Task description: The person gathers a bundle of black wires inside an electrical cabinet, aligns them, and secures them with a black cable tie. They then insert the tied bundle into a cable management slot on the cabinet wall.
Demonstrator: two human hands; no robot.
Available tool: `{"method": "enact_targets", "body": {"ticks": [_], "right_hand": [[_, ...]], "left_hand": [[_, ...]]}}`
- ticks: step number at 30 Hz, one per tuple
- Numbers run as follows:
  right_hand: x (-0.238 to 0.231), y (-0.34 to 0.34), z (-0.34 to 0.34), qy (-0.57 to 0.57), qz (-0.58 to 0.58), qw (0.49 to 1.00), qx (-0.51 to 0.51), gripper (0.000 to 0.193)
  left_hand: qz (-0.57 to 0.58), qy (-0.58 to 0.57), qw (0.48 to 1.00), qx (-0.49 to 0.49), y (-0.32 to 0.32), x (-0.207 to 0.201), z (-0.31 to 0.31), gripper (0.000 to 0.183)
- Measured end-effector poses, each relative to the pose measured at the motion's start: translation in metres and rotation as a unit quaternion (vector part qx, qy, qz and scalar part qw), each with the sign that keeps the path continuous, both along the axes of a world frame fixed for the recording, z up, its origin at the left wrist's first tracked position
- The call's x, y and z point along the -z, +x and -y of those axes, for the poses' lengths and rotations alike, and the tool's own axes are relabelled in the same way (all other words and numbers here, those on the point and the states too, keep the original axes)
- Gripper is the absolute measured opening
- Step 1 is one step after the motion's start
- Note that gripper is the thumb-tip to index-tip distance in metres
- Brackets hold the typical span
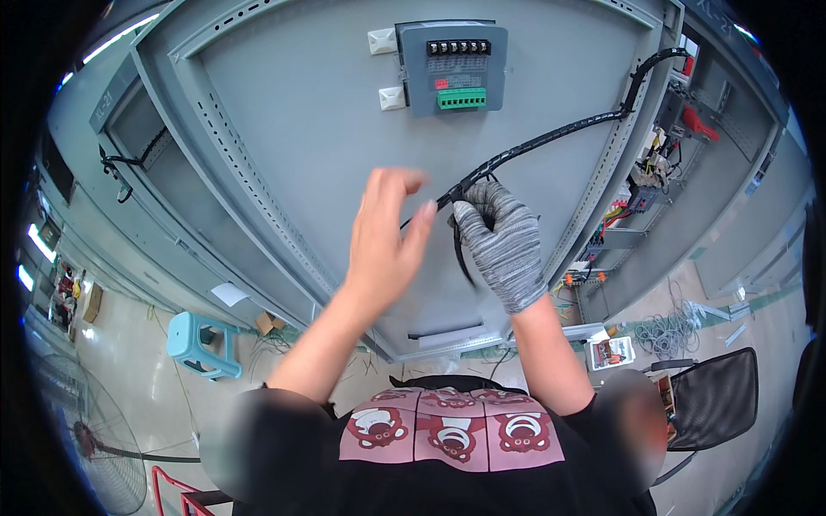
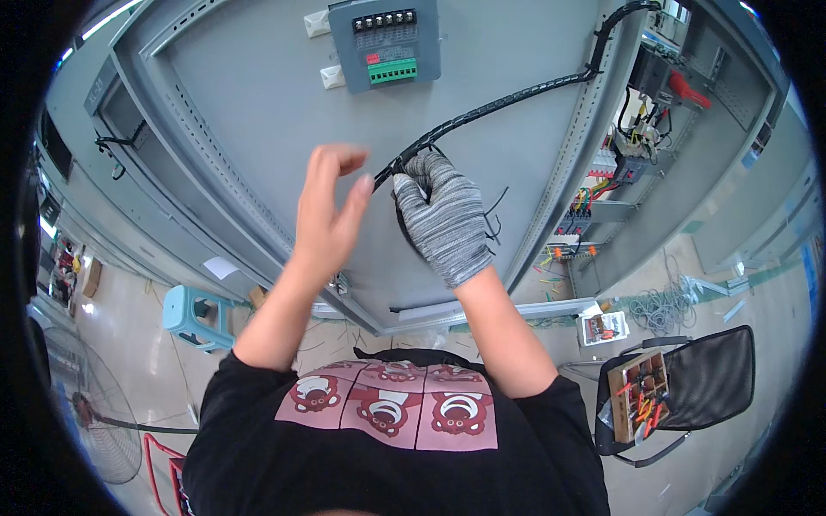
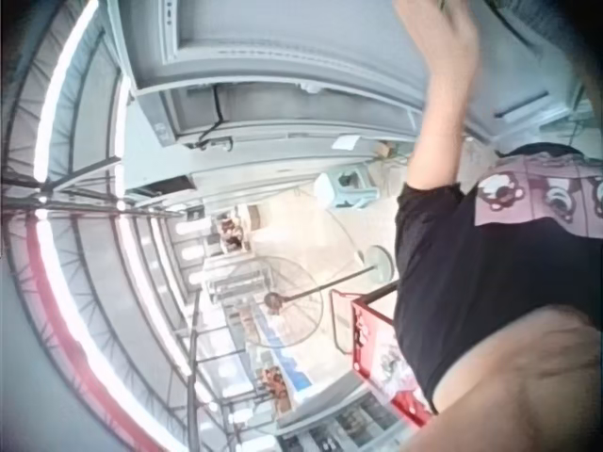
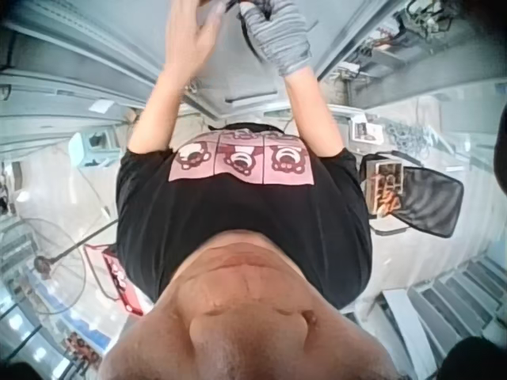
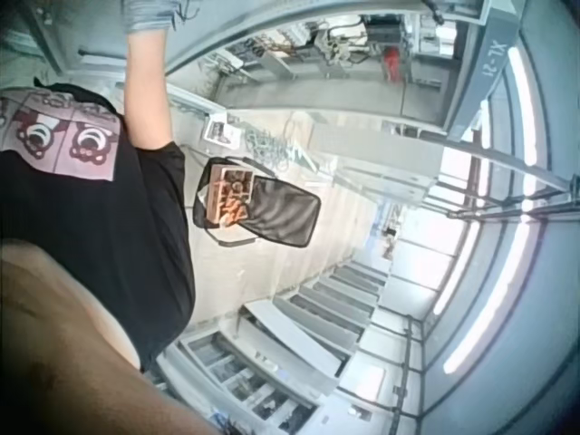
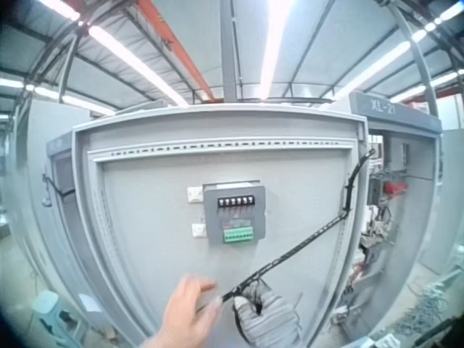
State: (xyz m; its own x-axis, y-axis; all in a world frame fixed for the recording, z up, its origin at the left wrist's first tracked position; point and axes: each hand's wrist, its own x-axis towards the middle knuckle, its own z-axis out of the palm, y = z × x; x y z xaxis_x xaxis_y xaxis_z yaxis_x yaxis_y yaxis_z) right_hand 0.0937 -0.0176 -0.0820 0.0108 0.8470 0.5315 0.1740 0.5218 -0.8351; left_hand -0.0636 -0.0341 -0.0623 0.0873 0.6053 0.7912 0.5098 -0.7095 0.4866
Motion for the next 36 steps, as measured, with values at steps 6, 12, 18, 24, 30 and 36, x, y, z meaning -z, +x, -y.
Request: {"method": "enact_targets", "body": {"ticks": [6, 12, 18, 24, 30, 36], "right_hand": [[-0.017, -0.007, 0.004, 0.113, 0.143, 0.976, 0.121, 0.014], [-0.037, -0.003, -0.005, 0.157, 0.095, 0.977, 0.105, 0.014], [-0.040, 0.026, -0.053, 0.072, -0.020, 0.992, 0.107, 0.018], [-0.045, 0.014, -0.068, -0.039, -0.122, 0.990, -0.051, 0.026], [-0.042, 0.010, -0.065, -0.066, -0.139, 0.977, -0.149, 0.025], [-0.041, 0.012, -0.069, -0.169, -0.212, 0.932, -0.240, 0.021]], "left_hand": [[-0.074, -0.206, 0.962, 0.165, -0.013, -0.044, -0.025, 0.012], [-0.168, 0.114, 0.978, -0.048, -0.015, -0.058, -0.047, 0.009], [-0.080, 0.186, 0.974, -0.106, -0.012, -0.045, -0.067, 0.009], [-0.077, 0.180, 0.973, -0.121, -0.009, -0.038, -0.071, 0.010], [-0.131, 0.200, 0.959, -0.149, -0.010, -0.034, -0.068, 0.009], [-0.174, 0.199, 0.950, -0.166, -0.007, -0.031, -0.069, 0.011]]}}
